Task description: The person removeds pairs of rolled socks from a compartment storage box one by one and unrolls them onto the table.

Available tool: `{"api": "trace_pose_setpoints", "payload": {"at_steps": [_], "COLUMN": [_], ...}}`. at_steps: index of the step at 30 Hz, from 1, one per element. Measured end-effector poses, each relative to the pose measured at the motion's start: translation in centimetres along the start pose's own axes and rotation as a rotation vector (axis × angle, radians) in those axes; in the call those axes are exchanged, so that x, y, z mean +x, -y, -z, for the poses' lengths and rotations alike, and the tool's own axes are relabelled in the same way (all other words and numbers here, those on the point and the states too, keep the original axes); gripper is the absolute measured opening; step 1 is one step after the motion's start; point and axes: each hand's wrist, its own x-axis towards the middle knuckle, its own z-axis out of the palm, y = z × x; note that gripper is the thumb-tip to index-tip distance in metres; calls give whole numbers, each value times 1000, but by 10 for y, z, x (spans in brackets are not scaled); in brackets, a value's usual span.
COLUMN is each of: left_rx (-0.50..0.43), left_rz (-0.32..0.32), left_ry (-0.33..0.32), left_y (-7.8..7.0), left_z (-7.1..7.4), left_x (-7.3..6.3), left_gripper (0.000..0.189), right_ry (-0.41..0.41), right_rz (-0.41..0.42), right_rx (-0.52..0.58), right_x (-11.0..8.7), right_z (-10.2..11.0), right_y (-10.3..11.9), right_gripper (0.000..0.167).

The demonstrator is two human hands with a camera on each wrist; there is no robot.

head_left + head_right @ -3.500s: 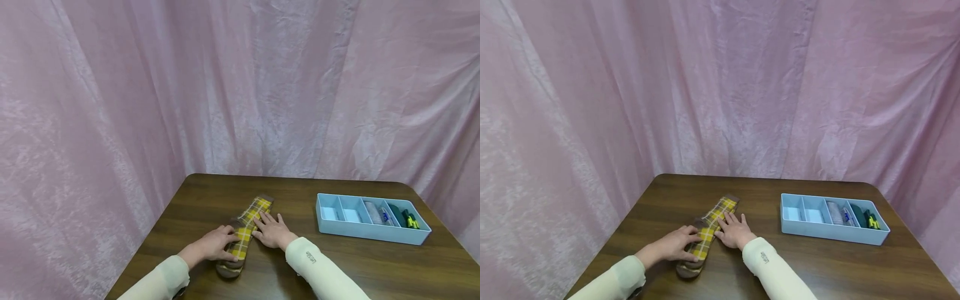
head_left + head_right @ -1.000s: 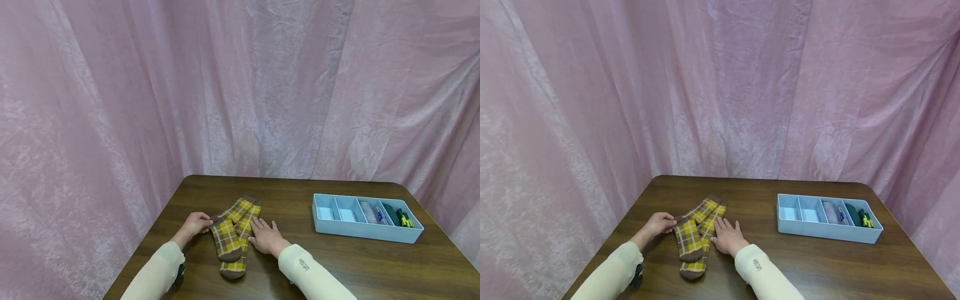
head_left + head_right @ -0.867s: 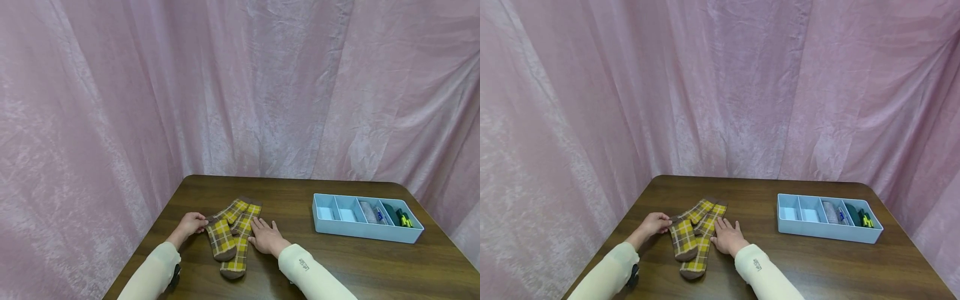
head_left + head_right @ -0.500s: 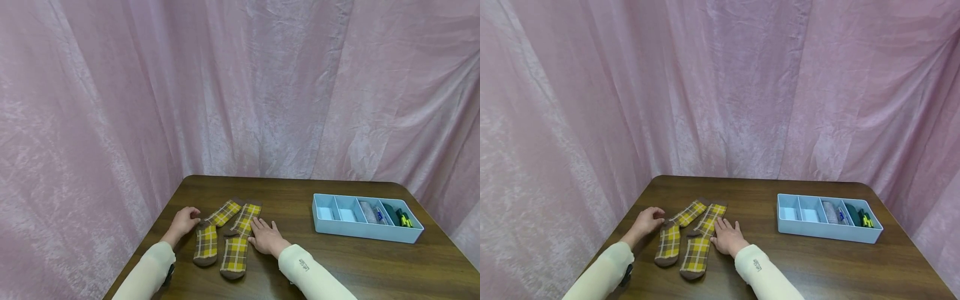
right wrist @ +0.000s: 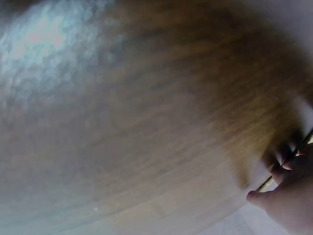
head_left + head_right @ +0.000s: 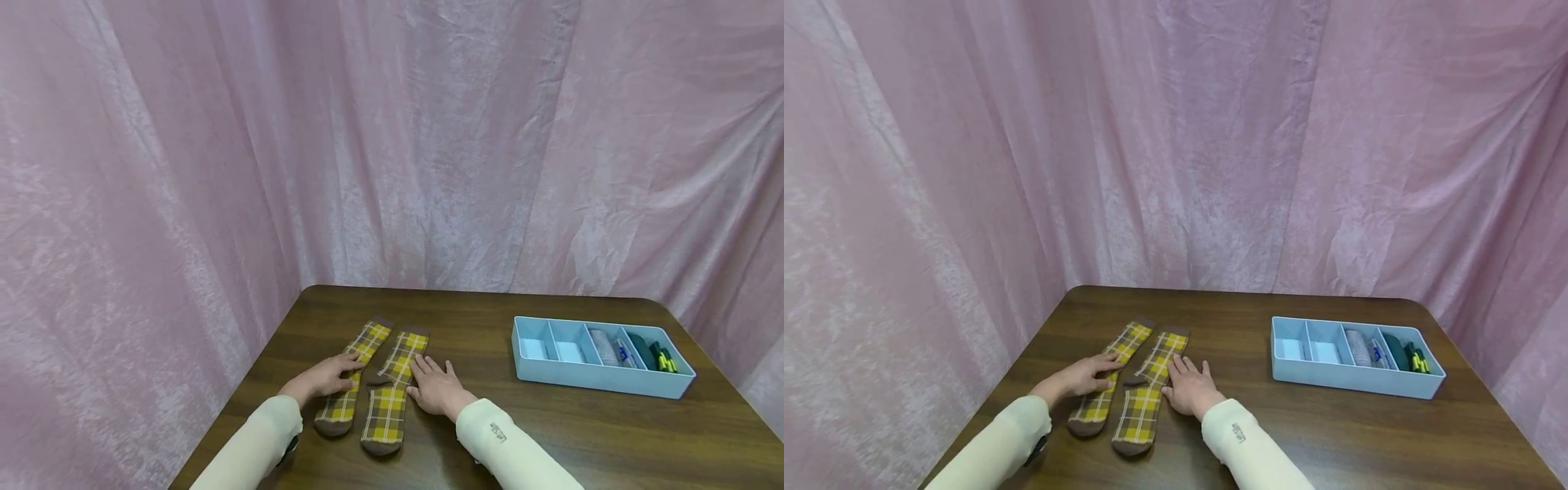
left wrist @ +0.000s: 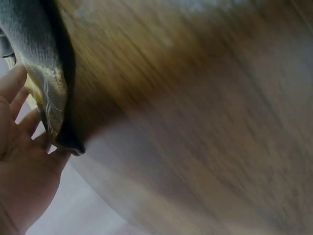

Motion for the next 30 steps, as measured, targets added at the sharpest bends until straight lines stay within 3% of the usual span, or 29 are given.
{"api": "trace_pose_setpoints", "payload": {"at_steps": [13,23,26,30], "left_rx": [63,110,146,195], "left_rz": [82,91,50,-116], "left_ry": [24,4,-27,-33], "left_y": [-13,-18,-24,-42], "left_z": [1,2,1,-5], "left_x": [1,0,2,9], "left_gripper": [52,57,50,53], "right_ry": [20,5,6,2], "right_rz": [-3,8,7,0], "right_rx": [-37,-23,-10,-2], "right_x": [6,3,3,3], "right_z": [1,3,4,3], "right_y": [-1,1,2,1], "right_gripper": [63,61,61,61]}}
